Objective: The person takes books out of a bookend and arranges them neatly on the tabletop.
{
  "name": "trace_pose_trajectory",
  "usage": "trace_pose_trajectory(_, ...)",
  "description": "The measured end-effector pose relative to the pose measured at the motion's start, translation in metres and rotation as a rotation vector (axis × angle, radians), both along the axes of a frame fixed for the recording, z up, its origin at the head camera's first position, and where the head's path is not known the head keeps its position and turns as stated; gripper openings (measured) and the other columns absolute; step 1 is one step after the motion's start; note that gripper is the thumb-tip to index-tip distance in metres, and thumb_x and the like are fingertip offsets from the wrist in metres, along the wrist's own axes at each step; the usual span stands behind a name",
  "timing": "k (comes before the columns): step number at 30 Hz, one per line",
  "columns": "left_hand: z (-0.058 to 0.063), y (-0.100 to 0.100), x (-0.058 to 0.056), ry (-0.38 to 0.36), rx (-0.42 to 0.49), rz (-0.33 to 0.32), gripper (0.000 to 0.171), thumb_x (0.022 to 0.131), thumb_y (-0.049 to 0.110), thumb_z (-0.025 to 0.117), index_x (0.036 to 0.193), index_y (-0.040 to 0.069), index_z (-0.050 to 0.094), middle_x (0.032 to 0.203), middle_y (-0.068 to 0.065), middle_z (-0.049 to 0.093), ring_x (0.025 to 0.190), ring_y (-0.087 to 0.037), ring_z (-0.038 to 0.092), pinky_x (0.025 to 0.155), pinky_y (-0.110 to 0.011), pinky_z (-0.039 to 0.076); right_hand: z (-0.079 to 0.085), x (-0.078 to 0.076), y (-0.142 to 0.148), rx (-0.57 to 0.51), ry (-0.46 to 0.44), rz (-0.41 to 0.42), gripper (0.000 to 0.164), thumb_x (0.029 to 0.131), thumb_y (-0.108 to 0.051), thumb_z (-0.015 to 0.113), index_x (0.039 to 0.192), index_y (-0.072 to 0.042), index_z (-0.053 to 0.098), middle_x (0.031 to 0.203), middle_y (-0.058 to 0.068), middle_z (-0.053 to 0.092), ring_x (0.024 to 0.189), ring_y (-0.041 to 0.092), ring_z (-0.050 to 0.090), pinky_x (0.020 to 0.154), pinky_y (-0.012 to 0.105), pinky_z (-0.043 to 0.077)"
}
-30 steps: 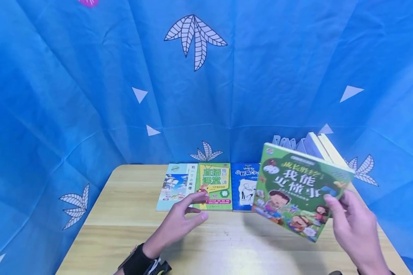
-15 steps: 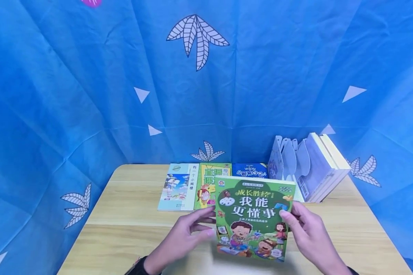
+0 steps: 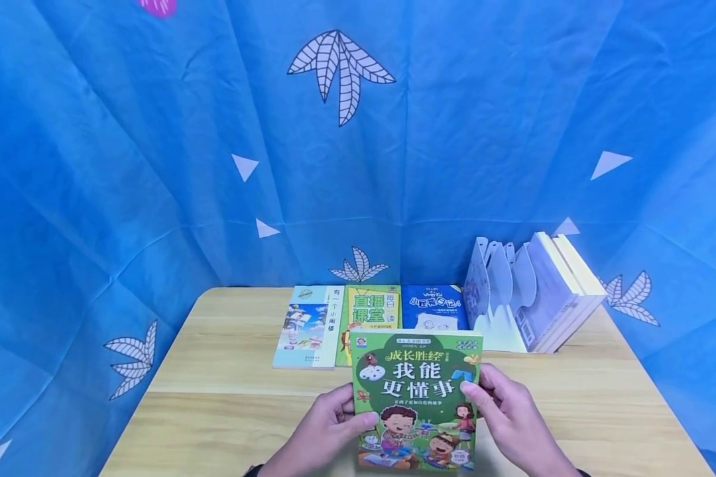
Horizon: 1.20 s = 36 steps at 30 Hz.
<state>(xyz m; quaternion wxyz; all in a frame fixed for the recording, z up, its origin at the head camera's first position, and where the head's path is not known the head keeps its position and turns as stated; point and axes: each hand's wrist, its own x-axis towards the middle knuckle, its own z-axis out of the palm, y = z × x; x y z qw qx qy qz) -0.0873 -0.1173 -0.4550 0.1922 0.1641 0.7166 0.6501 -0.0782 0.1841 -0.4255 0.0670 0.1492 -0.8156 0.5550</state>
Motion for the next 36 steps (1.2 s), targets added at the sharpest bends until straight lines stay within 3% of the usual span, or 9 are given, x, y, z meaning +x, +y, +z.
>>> trace_pose_trajectory(8,0.001,-0.001,0.003,0.038,-0.037,0.076,0.043,0.104,0.026,0.063,0.133,-0.005,0.059,0.114,-0.021,0.077,0.096,-0.011,0.078,0.086,-0.024,0.062,-0.002,-0.001,-0.002,-0.021,-0.098,0.041,0.013,0.107,-0.010,0.054,0.110,-0.003,0.064,0.093,0.002,0.073,0.080,0.001,0.067,0.066,0.027,0.060)
trace_pose_trajectory(15,0.000,-0.003,0.003,0.033,-0.048,0.118,0.044,0.106,0.029,0.058,0.136,-0.003,0.055,0.118,-0.020,0.074,0.100,-0.011,0.075,0.087,-0.025,0.062,-0.002,-0.003,-0.001,-0.033,-0.172,0.084,0.025,0.108,-0.014,0.056,0.125,0.003,0.062,0.103,0.014,0.074,0.088,0.002,0.072,0.073,0.029,0.065)
trace_pose_trajectory(21,0.005,-0.008,-0.001,0.089,-0.097,0.149,0.043,0.108,0.031,0.055,0.135,-0.002,0.054,0.115,-0.019,0.073,0.097,-0.010,0.075,0.085,-0.027,0.063,-0.002,-0.004,0.002,-0.066,-0.127,0.073,0.021,0.104,-0.008,0.060,0.122,0.002,0.063,0.101,0.012,0.074,0.086,0.005,0.072,0.072,0.032,0.065)
trace_pose_trajectory(25,0.008,-0.013,-0.006,0.090,-0.164,0.241,0.039,0.106,0.031,0.059,0.129,0.000,0.058,0.106,-0.015,0.074,0.088,-0.009,0.073,0.078,-0.027,0.063,-0.005,-0.006,0.008,-0.073,-0.071,0.047,0.022,0.104,-0.003,0.059,0.125,0.001,0.063,0.103,0.004,0.076,0.087,0.006,0.073,0.072,0.033,0.065)
trace_pose_trajectory(29,0.010,-0.024,-0.014,0.078,-0.216,0.357,0.033,0.103,0.030,0.064,0.122,0.003,0.062,0.096,-0.010,0.072,0.078,-0.010,0.069,0.069,-0.026,0.061,-0.010,-0.004,0.016,-0.038,-0.075,-0.016,0.023,0.104,-0.004,0.059,0.127,-0.001,0.064,0.103,-0.010,0.075,0.086,0.005,0.073,0.073,0.029,0.065)
trace_pose_trajectory(36,0.017,-0.055,-0.033,0.071,-0.262,0.497,0.030,0.104,0.030,0.063,0.127,0.011,0.062,0.092,-0.009,0.068,0.075,-0.016,0.067,0.066,-0.027,0.059,-0.019,-0.002,0.032,-0.007,-0.080,-0.098,0.023,0.104,-0.004,0.059,0.127,-0.001,0.064,0.102,-0.014,0.075,0.087,0.006,0.073,0.073,0.028,0.065)
